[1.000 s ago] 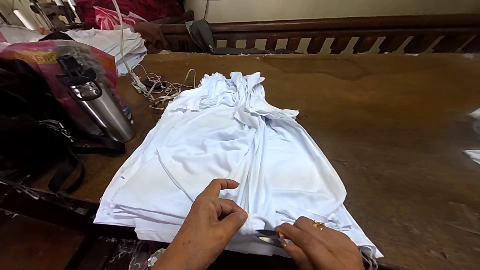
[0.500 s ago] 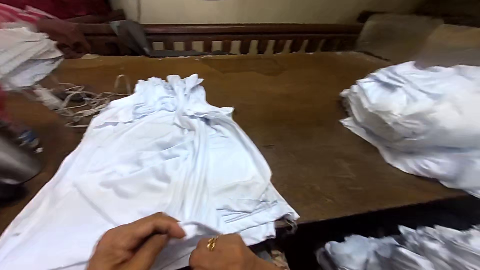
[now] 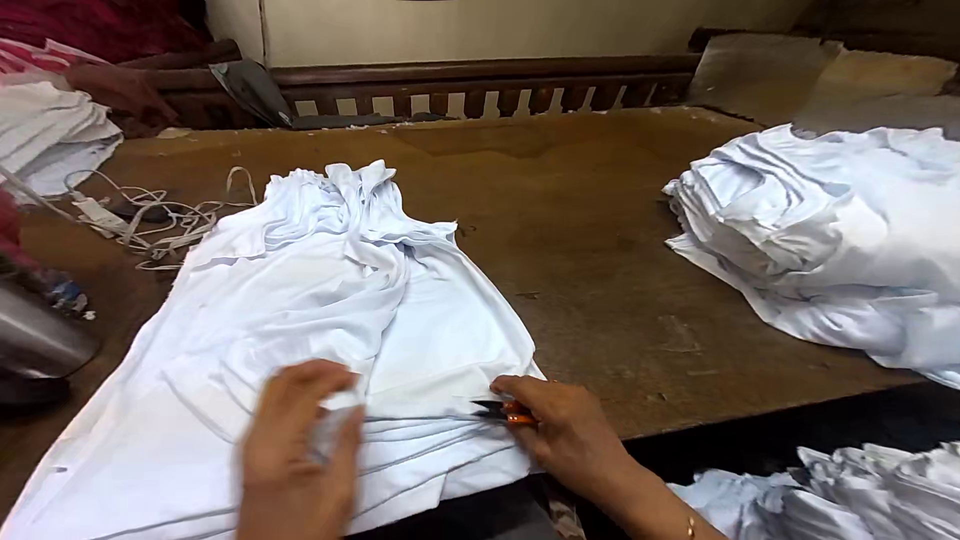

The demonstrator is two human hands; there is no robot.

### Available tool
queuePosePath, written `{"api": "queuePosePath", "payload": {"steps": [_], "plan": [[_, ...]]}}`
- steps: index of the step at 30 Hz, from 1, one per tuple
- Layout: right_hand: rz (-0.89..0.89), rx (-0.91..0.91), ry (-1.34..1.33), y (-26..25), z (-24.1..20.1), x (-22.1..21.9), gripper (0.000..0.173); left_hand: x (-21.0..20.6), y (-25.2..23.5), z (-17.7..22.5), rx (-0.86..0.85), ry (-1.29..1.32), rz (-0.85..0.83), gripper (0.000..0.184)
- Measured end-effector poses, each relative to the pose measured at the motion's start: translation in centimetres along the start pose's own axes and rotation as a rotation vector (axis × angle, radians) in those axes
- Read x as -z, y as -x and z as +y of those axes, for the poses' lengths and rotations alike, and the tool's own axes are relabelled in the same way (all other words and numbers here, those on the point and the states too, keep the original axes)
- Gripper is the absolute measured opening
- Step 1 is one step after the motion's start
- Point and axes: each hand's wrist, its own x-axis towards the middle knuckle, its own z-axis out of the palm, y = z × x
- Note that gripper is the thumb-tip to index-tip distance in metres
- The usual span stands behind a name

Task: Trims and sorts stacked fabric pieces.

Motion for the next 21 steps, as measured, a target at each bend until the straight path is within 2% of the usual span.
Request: {"api": "queuePosePath", "payload": {"steps": [3, 5, 7, 9, 13, 16, 19, 21], "plan": [[0.043, 0.041, -0.074, -0.9, 0.1, -0.1, 0.011, -5.8, 0.8, 0.4, -0.059, -0.127, -0.174, 0.033], [0.039, 0.021, -0.281, -1.1, 0.5, 1.2, 0.011, -7.6, 0.7, -0.3, -0.102, -0.191, -0.155, 0.019], [0.013, 0.030, -0.463, -1.1, 0.9, 3.3, 0.013, -7.0, 0.3, 0.2, -0.115, -0.111, -0.179, 0.011], [-0.069, 0.070, -0.541, -0.1, 1.6, 5.0, 0.014, -5.7, 0.5, 1.6, -0.159, -0.004, -0.292, 0.006], [-0.182, 0.122, -0.400, 1.2, 2.0, 3.9, 0.023, -5.8, 1.8, 2.5, -0.175, -0.064, -0.412, 0.019], [-0.121, 0.121, -0.313, 0.7, 0.3, 3.0, 0.025, -6.9, 2.2, 2.4, -0.193, -0.039, -0.384, 0.018], [-0.024, 0.109, -0.397, -0.6, -0.6, 2.3, 0.044, -6.4, 1.5, 2.8, -0.176, 0.117, -0.379, 0.018], [0.015, 0.080, -0.428, -1.5, -0.9, 1.7, 0.047, -5.6, 0.9, 2.6, -0.152, 0.199, -0.385, 0.019]]}}
